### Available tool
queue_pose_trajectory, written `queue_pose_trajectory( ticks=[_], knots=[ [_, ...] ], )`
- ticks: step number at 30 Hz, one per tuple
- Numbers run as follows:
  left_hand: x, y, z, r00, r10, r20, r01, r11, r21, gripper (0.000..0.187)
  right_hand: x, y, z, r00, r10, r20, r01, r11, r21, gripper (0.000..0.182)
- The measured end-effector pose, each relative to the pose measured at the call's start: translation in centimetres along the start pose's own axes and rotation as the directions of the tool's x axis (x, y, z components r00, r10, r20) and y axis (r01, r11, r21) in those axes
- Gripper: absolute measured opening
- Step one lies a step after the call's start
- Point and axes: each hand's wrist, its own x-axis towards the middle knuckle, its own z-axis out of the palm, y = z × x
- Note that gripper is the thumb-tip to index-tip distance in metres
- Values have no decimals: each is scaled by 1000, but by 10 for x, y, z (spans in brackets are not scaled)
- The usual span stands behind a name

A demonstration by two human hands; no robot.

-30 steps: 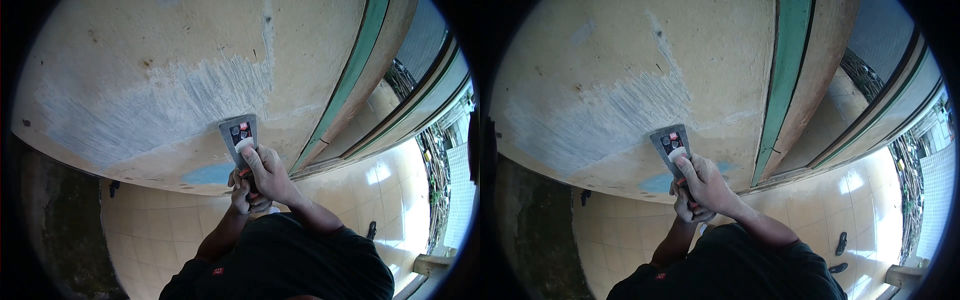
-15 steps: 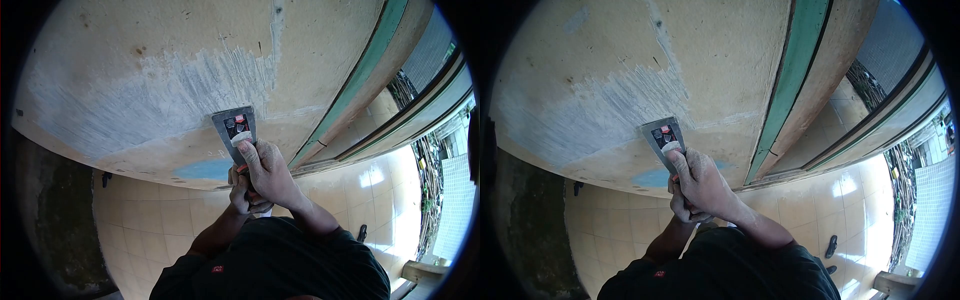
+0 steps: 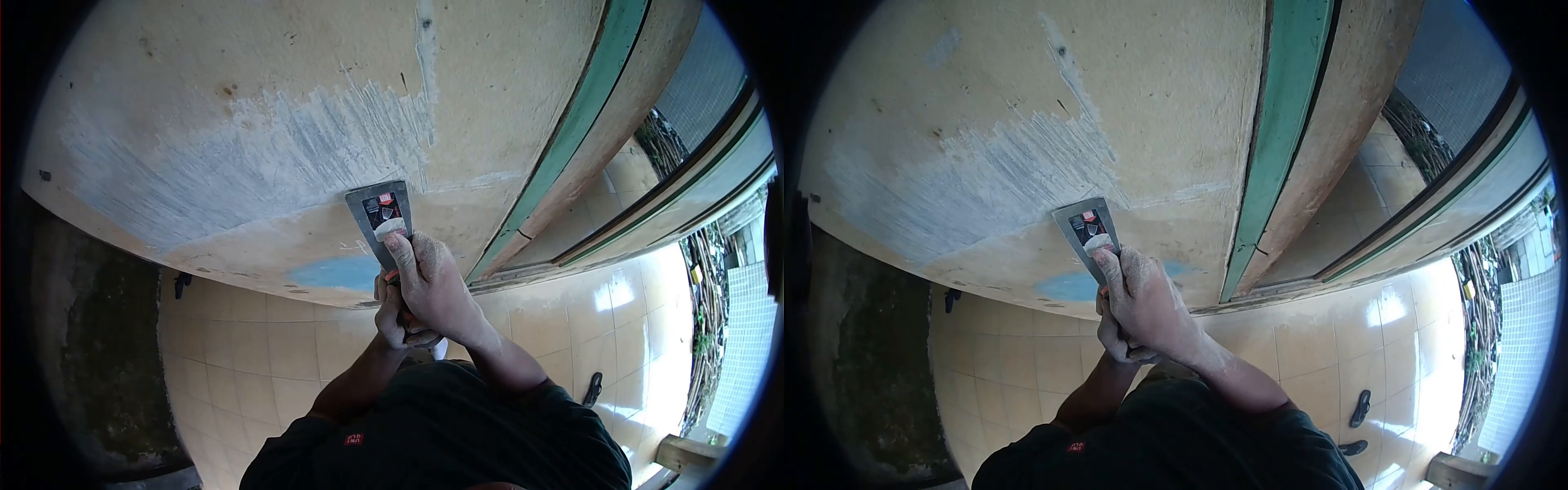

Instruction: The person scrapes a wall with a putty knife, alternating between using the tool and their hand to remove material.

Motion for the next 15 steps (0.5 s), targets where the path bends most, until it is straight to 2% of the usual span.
queue_pose_trajectory(
  ticks=[1,2,3,4,5,6,7,8,9,10,11,12,13,14,15],
  knots=[
    [9,-2,15,917,0,-398,-23,998,-55,37,0,2,3,998,59,1,-59,998,-6,30],
    [11,-3,24,679,-26,-734,-68,993,-98,38,1,-1,3,998,60,10,-60,998,3,30],
    [8,-3,17,674,-21,-739,-67,994,-90,38,4,-6,2,1000,19,-21,-18,1000,19,28],
    [2,-2,3,880,20,-474,-32,999,-19,40,6,-8,0,998,-19,-59,21,999,33,29],
    [-3,-4,-8,988,25,-151,-17,998,57,41,6,-8,-1,998,-11,-65,14,999,39,29],
    [-2,-6,-15,989,17,-148,-8,998,58,41,6,-7,-3,999,-30,-35,31,999,30,28],
    [1,-8,-20,985,-85,148,114,973,-199,43,7,-7,-4,999,-54,-3,54,998,18,27],
    [4,-8,-25,890,-97,446,293,871,-394,44,4,-6,-6,998,-62,-7,62,998,17,27],
    [1,-6,-27,887,-91,453,288,875,-388,44,-2,-2,-9,997,12,72,-22,989,147,25],
    [-6,-3,-29,892,-176,416,337,872,-354,46,-7,3,-11,984,70,162,-112,958,266,23],
    [-10,-1,-30,890,-257,376,385,865,-322,48,-15,10,-10,985,52,164,-94,960,263,23],
    [-12,-2,-31,953,-260,155,279,954,-112,53,-28,19,-9,991,-15,134,-19,968,249,20],
    [-20,-4,-32,952,-306,-27,306,952,-5,53,-38,27,-8,991,-78,106,52,971,231,19],
    [-29,-7,-33,920,-327,-215,351,932,89,53,-44,31,-8,991,-82,111,55,973,226,19],
    [-32,-8,-25,921,-325,-214,349,934,82,53,-50,34,-8,997,-62,50,47,964,263,18]
  ],
)
